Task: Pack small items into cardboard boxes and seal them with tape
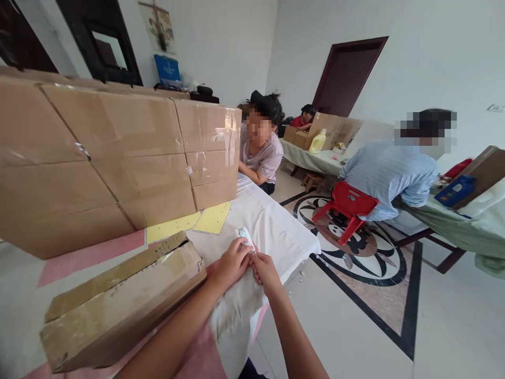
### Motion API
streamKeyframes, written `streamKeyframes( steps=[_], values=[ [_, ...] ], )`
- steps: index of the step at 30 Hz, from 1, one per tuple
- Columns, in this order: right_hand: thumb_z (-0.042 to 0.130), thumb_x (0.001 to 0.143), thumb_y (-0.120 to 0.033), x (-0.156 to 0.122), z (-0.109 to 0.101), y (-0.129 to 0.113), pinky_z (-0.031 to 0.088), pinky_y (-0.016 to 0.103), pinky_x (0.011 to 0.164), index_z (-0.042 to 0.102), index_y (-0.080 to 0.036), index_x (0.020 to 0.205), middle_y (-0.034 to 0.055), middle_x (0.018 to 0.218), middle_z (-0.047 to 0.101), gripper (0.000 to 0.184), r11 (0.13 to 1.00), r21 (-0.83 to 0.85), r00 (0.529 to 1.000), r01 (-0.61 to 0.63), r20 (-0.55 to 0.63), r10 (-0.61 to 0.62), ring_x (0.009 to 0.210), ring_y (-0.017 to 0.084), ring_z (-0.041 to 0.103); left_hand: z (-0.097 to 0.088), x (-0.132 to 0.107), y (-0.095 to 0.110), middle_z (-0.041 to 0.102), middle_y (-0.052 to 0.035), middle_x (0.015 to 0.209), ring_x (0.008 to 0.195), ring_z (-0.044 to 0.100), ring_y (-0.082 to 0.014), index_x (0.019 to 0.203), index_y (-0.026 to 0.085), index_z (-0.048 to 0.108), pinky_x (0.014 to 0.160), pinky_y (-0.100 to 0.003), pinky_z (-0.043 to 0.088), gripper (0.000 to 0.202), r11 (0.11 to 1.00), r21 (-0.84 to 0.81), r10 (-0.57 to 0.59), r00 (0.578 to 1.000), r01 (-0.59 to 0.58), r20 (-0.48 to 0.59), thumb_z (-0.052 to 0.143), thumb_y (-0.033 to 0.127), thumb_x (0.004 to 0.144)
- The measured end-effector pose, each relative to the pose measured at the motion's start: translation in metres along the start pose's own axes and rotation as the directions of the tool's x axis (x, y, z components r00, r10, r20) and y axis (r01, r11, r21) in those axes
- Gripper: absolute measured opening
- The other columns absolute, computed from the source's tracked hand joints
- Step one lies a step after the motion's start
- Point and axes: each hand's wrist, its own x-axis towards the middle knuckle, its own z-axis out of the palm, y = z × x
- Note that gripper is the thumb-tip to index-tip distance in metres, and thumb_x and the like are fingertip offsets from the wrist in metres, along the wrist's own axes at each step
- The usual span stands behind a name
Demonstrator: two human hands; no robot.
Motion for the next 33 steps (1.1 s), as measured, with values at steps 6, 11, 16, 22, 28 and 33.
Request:
streamKeyframes(
  steps=[6,11,16,22,28,33],
  values=[
    [0.069,0.070,-0.053,0.002,0.000,0.002,0.013,0.019,0.034,0.050,-0.020,0.067,-0.0095,0.045,0.038,0.038,1.000,-0.006,1.000,0.013,0.004,-0.013,0.036,0.005,0.029,0.000,0.000,-0.002,0.056,-0.0065,0.124,0.109,0.061,-0.0194,0.099,0.023,0.060,0.081,-0.030,0.056,0.013,1.000,0.027,-0.013,0.999,0.014,-0.045,0.053,0.014,0.092],
    [0.066,0.072,-0.054,0.004,-0.001,0.005,0.013,0.019,0.034,0.051,-0.020,0.068,-0.0095,0.046,0.038,0.037,1.000,-0.009,1.000,0.027,0.013,-0.027,0.036,0.005,0.029,-0.003,0.001,0.001,0.056,-0.0053,0.121,0.110,0.059,-0.0201,0.099,0.024,0.062,0.084,-0.031,0.055,0.014,0.999,0.043,-0.010,0.999,0.013,-0.053,0.056,0.015,0.091],
    [0.065,0.073,-0.054,0.002,-0.001,0.005,0.014,0.019,0.034,0.051,-0.020,0.067,-0.0094,0.046,0.038,0.037,0.999,-0.003,0.999,0.044,0.021,-0.044,0.036,0.005,0.029,-0.007,0.002,0.006,0.058,-0.0046,0.120,0.110,0.058,-0.0201,0.101,0.025,0.064,0.090,-0.033,0.054,0.020,0.998,0.054,0.019,0.999,-0.017,-0.027,0.054,0.012,0.091],
    [0.064,0.076,-0.049,0.001,-0.001,0.005,0.015,0.019,0.034,0.051,-0.020,0.066,-0.0095,0.046,0.036,0.033,0.998,0.017,0.997,0.067,0.023,-0.068,0.037,0.005,0.029,-0.008,0.002,0.009,0.057,-0.0050,0.121,0.113,0.057,-0.0206,0.104,0.025,0.063,0.089,-0.032,0.054,0.019,0.998,0.061,-0.001,1.000,0.002,-0.019,0.056,0.014,0.091],
    [0.063,0.080,-0.046,-0.002,0.000,0.005,0.016,0.020,0.035,0.051,-0.020,0.066,-0.0087,0.047,0.037,0.032,0.995,0.025,0.995,0.099,0.020,-0.099,0.037,0.006,0.029,-0.006,0.001,0.008,0.058,-0.0050,0.119,0.113,0.057,-0.0204,0.103,0.024,0.061,0.090,-0.032,0.053,0.014,0.997,0.071,-0.017,1.000,0.018,-0.018,0.056,0.016,0.092],
    [0.063,0.081,-0.045,-0.004,0.001,0.005,0.016,0.020,0.035,0.051,-0.020,0.066,-0.0084,0.048,0.037,0.031,0.994,0.025,0.994,0.106,0.009,-0.107,0.037,0.006,0.030,-0.004,0.000,0.007,0.056,-0.0068,0.120,0.116,0.054,-0.0228,0.102,0.022,0.059,0.092,-0.036,0.053,0.012,0.994,0.098,-0.033,0.999,0.036,-0.036,0.058,0.018,0.091]
  ],
)
